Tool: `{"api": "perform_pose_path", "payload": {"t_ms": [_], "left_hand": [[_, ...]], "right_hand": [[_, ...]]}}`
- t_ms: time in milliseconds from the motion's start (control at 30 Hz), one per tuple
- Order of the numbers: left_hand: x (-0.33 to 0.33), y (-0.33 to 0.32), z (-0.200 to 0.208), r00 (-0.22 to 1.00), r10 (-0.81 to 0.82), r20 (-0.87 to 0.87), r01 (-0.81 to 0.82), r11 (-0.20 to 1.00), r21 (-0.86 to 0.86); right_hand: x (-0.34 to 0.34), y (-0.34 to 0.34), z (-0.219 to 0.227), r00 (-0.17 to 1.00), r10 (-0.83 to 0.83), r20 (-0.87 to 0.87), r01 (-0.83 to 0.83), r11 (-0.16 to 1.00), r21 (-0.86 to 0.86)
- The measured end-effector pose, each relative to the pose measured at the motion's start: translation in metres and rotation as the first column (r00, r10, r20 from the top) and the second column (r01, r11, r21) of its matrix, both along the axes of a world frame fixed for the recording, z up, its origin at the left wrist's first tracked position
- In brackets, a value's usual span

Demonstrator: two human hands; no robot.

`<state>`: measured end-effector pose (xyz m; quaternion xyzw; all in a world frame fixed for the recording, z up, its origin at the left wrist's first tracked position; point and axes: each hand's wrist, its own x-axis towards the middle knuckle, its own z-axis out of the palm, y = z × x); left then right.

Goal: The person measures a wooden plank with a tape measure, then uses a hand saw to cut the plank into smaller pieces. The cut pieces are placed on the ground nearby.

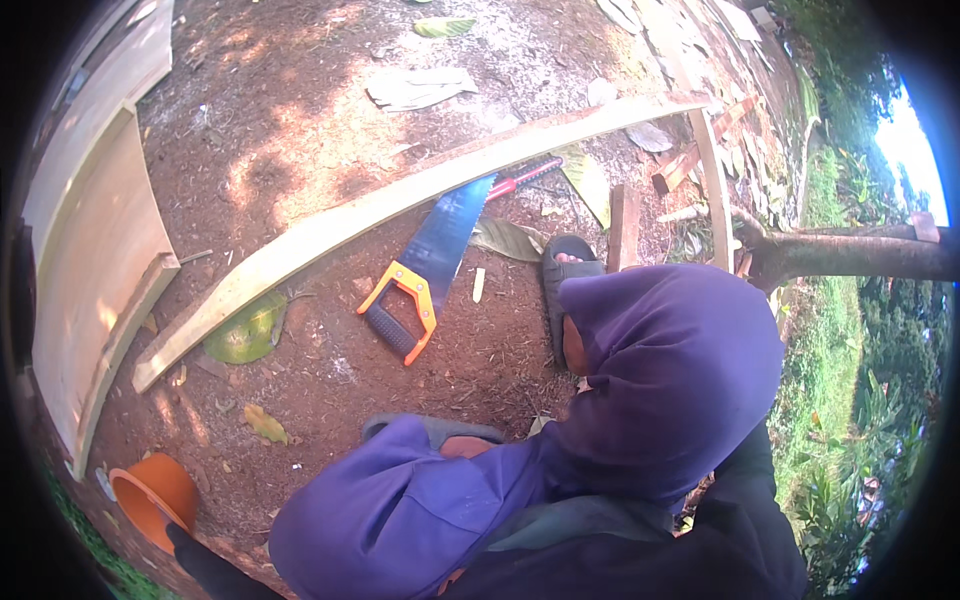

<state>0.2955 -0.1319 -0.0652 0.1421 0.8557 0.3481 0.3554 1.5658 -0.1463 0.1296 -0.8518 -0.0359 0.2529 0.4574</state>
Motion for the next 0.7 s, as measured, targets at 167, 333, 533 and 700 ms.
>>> {"api": "perform_pose_path", "payload": {"t_ms": [167, 333, 533, 700], "left_hand": [[0.026, 0.036, -0.004, 0.993, -0.023, -0.115, 0.014, 0.997, -0.075], [0.058, 0.060, 0.020, 0.969, -0.080, -0.234, 0.051, 0.991, -0.127], [0.122, 0.080, 0.086, 0.859, -0.207, -0.469, 0.107, 0.967, -0.232], [0.227, 0.091, 0.157, 0.702, -0.314, -0.639, 0.150, 0.943, -0.299]], "right_hand": [[-0.010, 0.008, -0.031, 0.992, 0.053, -0.114, -0.062, 0.995, -0.081], [-0.046, 0.101, -0.036, 0.826, 0.556, -0.090, -0.561, 0.799, -0.219], [-0.022, 0.141, -0.057, 0.297, 0.937, -0.187, -0.777, 0.123, -0.617], [-0.034, 0.145, -0.105, 0.258, 0.936, -0.240, -0.870, 0.118, -0.478]]}}
